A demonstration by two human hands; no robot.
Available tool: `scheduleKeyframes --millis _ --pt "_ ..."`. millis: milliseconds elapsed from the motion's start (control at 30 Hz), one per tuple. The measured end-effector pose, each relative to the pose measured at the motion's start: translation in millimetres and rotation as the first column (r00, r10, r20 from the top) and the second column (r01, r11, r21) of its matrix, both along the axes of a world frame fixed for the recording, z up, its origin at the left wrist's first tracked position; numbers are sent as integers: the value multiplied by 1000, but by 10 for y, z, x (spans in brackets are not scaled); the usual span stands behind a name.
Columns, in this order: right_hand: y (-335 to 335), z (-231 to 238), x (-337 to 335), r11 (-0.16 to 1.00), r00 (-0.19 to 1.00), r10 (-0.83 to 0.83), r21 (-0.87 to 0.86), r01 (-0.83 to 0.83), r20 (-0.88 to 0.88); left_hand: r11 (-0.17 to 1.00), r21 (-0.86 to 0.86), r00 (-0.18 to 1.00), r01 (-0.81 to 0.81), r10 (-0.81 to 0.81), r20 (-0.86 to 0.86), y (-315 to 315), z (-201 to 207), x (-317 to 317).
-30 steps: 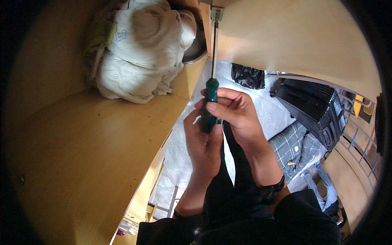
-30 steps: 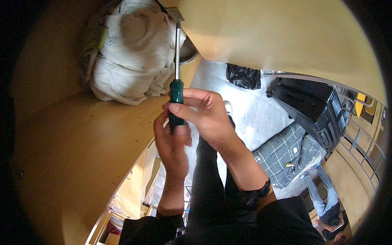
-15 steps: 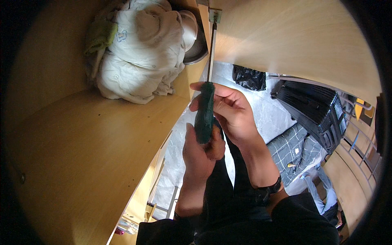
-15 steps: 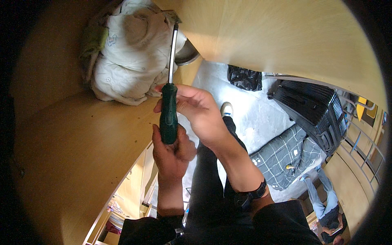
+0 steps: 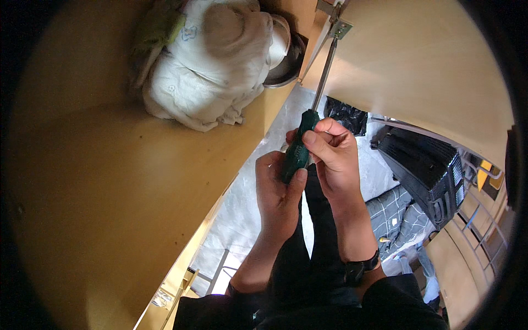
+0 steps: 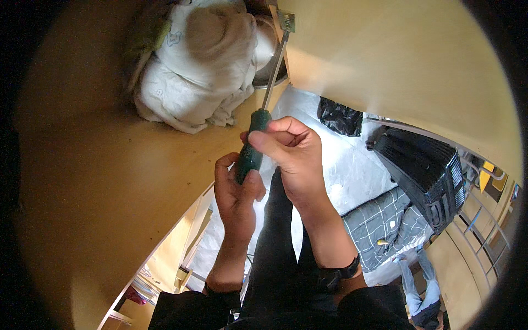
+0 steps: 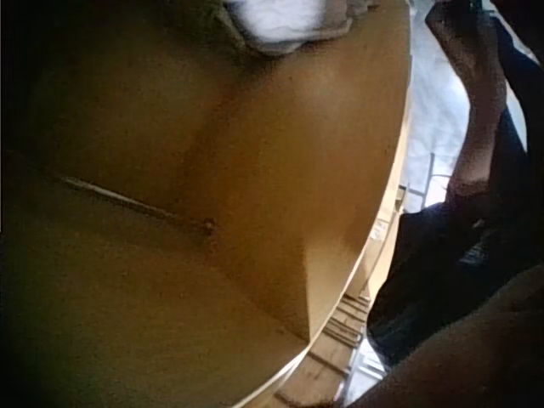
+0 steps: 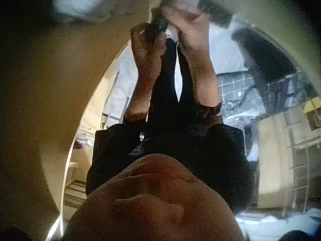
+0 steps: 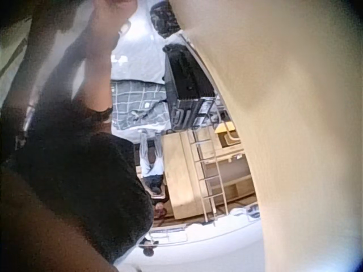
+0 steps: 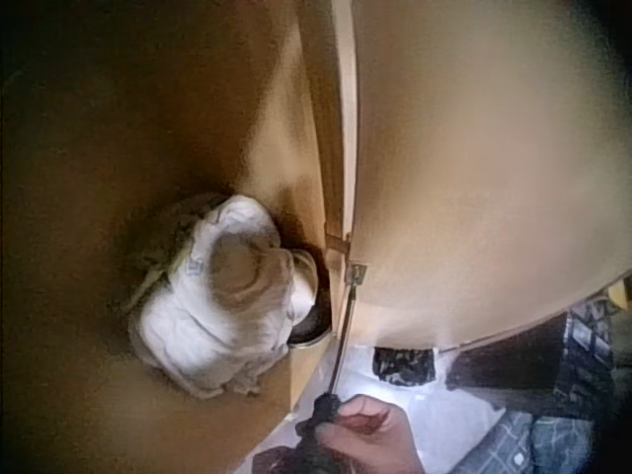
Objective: The person uses a screwdriver to tighten screws on the hinges of a wooden cabinet door, working on both the upper and lower hinges.
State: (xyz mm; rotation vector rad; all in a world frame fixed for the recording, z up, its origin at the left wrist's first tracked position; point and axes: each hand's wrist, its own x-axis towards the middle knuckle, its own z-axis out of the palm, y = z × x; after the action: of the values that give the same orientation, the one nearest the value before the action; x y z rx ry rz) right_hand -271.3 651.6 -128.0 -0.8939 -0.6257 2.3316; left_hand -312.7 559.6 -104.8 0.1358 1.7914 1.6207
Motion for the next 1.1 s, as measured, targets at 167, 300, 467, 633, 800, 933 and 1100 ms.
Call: scheduleKeyframes --millis 167,300,467,633,800,933,1100 --pt "-17 92 -125 998 999 -1 63 -2 47 995 100 920 -27 -15 391 -46 68 -102" --pt "69 273 -112 979 977 164 -100 -179 -139 987 150 702 -64 -63 709 -43 109 -231" --pt "210 91 51 956 959 276 84 -281 69 976 215 850 31 -139 508 -32 112 -176" --pt "139 41 -95 947 970 228 210 -241 86 987 154 867 43 -113 485 -104 114 -203" --pt "337 247 -25 941 946 322 120 -316 -33 972 208 559 -110 -112 821 -95 87 -153" --pt "341 156 47 940 950 312 133 -313 33 960 261 713 -99 -115 692 13 124 -10" --pt "259 57 86 923 952 250 253 -290 178 978 166 919 125 -177 352 3 75 19"
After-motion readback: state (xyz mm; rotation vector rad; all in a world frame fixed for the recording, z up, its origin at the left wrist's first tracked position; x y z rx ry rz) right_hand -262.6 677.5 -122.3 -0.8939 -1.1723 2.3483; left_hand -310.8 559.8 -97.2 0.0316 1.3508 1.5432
